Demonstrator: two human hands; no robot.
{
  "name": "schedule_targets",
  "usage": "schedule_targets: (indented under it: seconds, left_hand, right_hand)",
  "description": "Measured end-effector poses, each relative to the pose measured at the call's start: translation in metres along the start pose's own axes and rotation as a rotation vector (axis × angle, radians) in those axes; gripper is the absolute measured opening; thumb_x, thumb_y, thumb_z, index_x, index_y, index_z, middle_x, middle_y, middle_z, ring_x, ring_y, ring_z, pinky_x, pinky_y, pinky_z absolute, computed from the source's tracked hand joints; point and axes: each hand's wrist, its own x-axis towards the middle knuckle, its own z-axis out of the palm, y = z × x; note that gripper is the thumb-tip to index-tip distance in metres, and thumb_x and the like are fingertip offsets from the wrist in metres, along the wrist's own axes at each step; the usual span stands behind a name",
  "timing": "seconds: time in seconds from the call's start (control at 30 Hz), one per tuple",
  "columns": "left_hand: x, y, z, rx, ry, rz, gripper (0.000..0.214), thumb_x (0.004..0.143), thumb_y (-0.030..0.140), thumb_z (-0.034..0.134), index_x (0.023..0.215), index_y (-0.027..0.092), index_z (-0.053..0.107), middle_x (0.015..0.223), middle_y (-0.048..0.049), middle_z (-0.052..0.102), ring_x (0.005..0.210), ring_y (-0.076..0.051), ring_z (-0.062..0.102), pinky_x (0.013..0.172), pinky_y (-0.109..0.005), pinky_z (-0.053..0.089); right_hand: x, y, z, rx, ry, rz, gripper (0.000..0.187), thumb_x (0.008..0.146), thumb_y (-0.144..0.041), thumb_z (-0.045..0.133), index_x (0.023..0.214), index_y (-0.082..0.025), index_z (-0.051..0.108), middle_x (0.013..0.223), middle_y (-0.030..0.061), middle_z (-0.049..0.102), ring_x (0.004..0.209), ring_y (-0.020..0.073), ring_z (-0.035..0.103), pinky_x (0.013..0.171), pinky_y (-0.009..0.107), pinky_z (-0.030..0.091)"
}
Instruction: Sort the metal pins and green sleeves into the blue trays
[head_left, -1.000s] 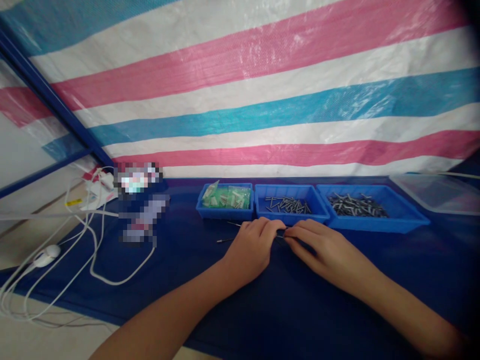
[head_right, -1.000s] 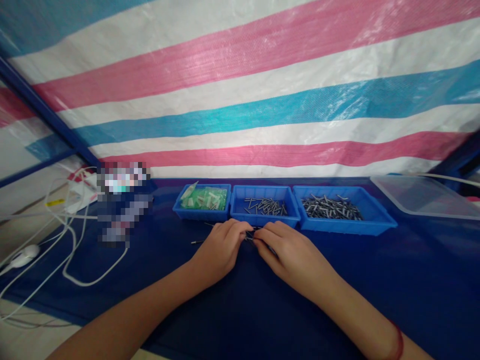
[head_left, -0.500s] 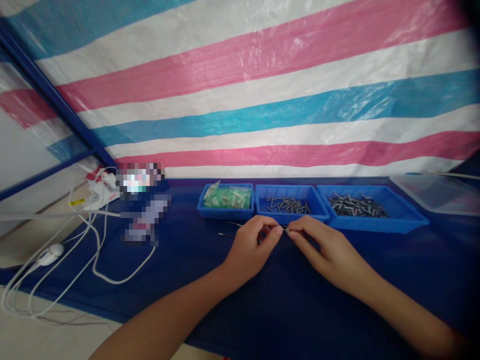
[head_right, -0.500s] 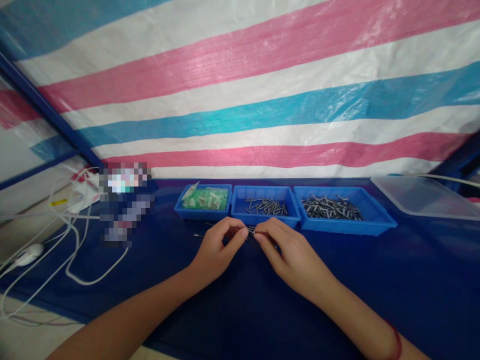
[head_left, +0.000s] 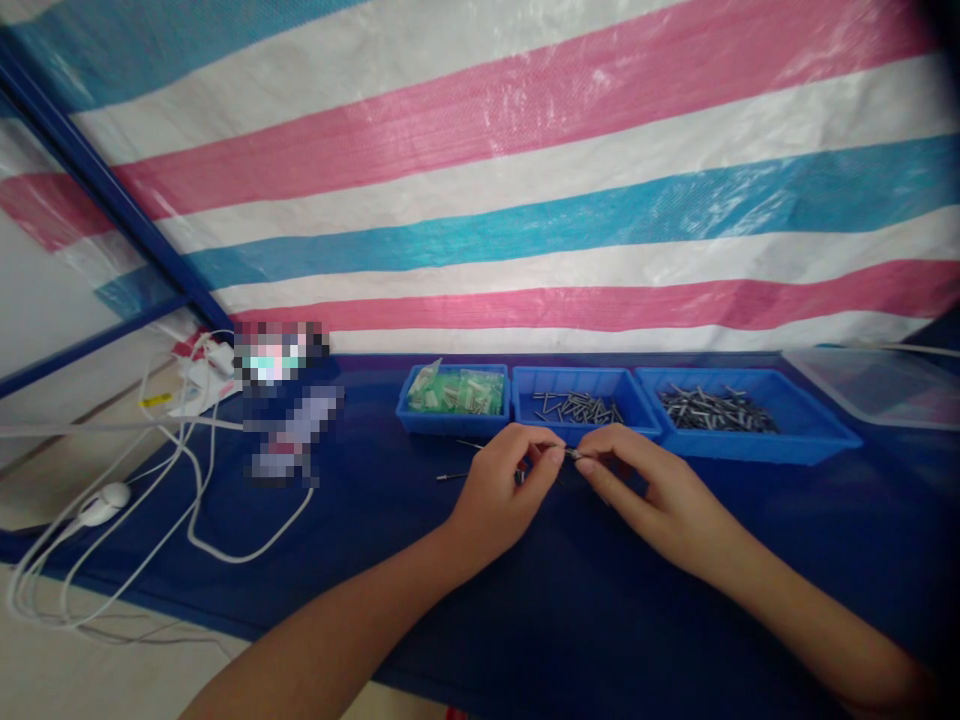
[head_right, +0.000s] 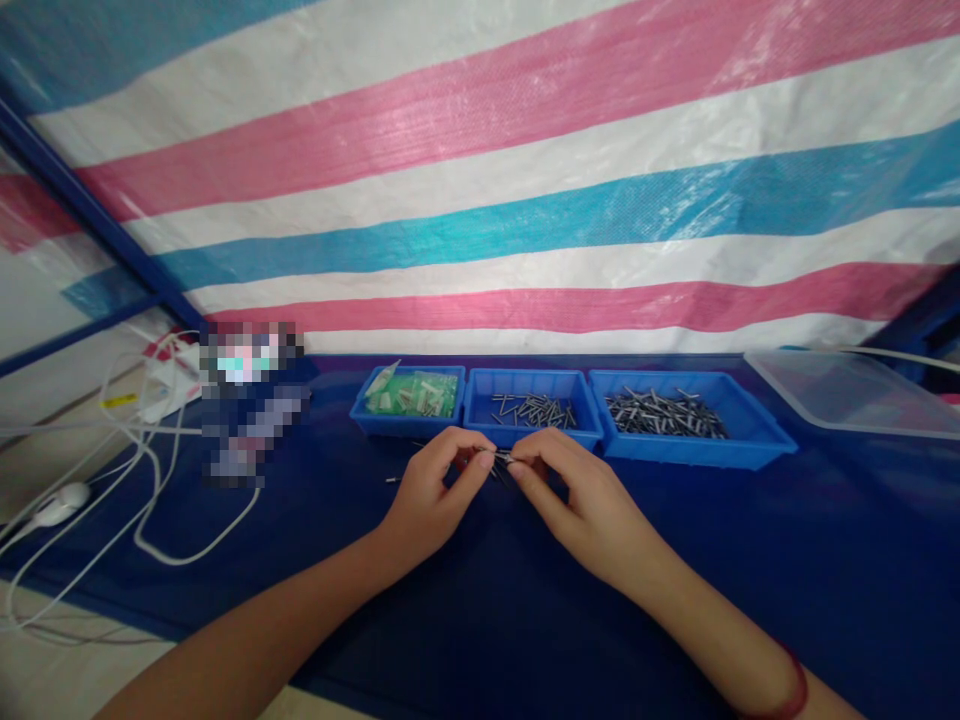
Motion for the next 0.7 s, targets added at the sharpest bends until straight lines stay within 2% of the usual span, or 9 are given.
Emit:
schedule_targets:
  seconds: [0.1,0.27,0.33,0.4,0.5,0.6,0.7]
  left_hand:
    - [0.000,-0.004,0.001,0.037,-0.032,0.010,0.014,0.092,0.025,0.050,0.095,0.016,0.060,0.090,-0.0036,0.063,0.082,-0.013,0.058,0.076,-0.025,0.045]
    - [-0.001,-0.008,0.004,0.125,-0.181,0.076,0.018,0.094,0.026,0.048,0.097,0.015,0.061,0.095,-0.0060,0.064,0.090,-0.017,0.059,0.083,-0.028,0.045]
    - [-0.002,-0.008,0.004,0.182,-0.216,0.079,0.020,0.093,0.026,0.049,0.104,0.014,0.060,0.098,-0.0066,0.065,0.093,-0.018,0.058,0.084,-0.030,0.044]
    - [-0.003,-0.007,0.004,0.236,-0.240,0.091,0.020,0.092,0.025,0.051,0.106,0.015,0.060,0.098,-0.0063,0.065,0.093,-0.018,0.058,0.085,-0.031,0.044]
    - [-0.003,-0.007,0.004,0.277,-0.241,0.160,0.017,0.093,0.023,0.048,0.098,0.016,0.063,0.095,-0.0045,0.067,0.091,-0.017,0.058,0.085,-0.031,0.042]
    - [-0.003,-0.009,0.003,0.353,-0.198,0.187,0.017,0.092,0.023,0.049,0.095,0.018,0.065,0.095,-0.0028,0.068,0.090,-0.017,0.057,0.084,-0.031,0.041]
    - [0.002,-0.012,-0.006,0.506,-0.207,0.155,0.016,0.090,0.023,0.051,0.096,0.020,0.066,0.098,-0.0029,0.067,0.091,-0.019,0.056,0.082,-0.033,0.042]
  right_hand:
    - [0.000,0.001,-0.003,-0.005,0.076,-0.014,0.009,0.090,-0.029,0.053,0.094,-0.022,0.058,0.082,0.0033,0.060,0.072,0.0164,0.056,0.065,0.030,0.046]
    - [0.000,-0.003,-0.011,-0.109,0.101,-0.100,0.007,0.089,-0.027,0.054,0.086,-0.022,0.058,0.085,0.0043,0.061,0.079,0.0181,0.057,0.071,0.032,0.045]
    - [0.001,0.001,-0.020,-0.172,0.191,-0.066,0.008,0.088,-0.029,0.055,0.085,-0.022,0.058,0.083,0.0035,0.061,0.075,0.0181,0.057,0.070,0.032,0.044]
    - [0.002,0.013,-0.033,-0.235,0.318,0.014,0.011,0.088,-0.033,0.055,0.086,-0.023,0.060,0.081,0.0034,0.062,0.071,0.0186,0.056,0.066,0.032,0.043]
    - [0.004,0.041,-0.055,-0.346,0.446,0.150,0.017,0.088,-0.038,0.052,0.088,-0.024,0.061,0.081,0.0062,0.064,0.068,0.0214,0.055,0.062,0.034,0.040]
    - [0.006,0.068,-0.070,-0.613,0.421,0.200,0.023,0.089,-0.041,0.049,0.090,-0.023,0.063,0.080,0.0106,0.064,0.070,0.0276,0.057,0.064,0.040,0.038]
    - [0.008,0.075,-0.070,-0.733,0.428,0.180,0.024,0.088,-0.038,0.051,0.094,-0.019,0.064,0.085,0.0131,0.066,0.079,0.0317,0.059,0.072,0.044,0.039]
